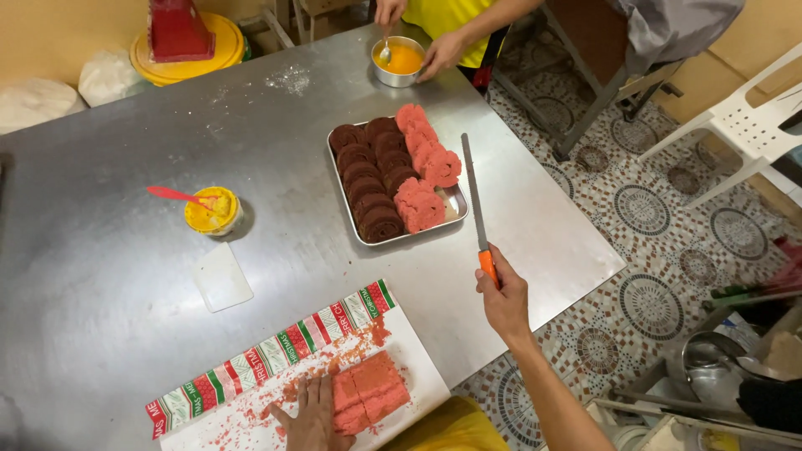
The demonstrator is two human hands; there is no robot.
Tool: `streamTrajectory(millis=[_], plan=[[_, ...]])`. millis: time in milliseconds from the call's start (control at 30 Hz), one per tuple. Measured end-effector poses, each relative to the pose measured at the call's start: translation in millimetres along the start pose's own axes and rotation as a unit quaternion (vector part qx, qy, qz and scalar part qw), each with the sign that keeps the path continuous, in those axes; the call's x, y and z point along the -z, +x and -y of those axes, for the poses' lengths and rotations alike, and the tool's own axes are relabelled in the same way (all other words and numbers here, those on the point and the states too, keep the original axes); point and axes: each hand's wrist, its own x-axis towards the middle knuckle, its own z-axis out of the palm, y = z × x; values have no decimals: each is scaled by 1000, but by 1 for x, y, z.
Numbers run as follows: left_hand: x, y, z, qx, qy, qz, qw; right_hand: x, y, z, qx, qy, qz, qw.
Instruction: Cutting a block of pink dough into smaller portions and wrapping them in decorative paper.
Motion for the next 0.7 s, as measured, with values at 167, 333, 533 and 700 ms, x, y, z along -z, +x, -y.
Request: streamTrajectory(millis=[167,333,533,700], plan=[[28,-19,-3,-4,-12,41,999,4,-1,2,31,13,6,999],[18,-12,-1,-6,-14,20,1000,6,-5,-2,30,-4,10,1000],[12,-11,-2,7,-33,-9,999,10,-6,-12,18,-2,11,1000],[4,-3,3,-5,-35,2,999,9,-6,-22,121,-15,-22,992]])
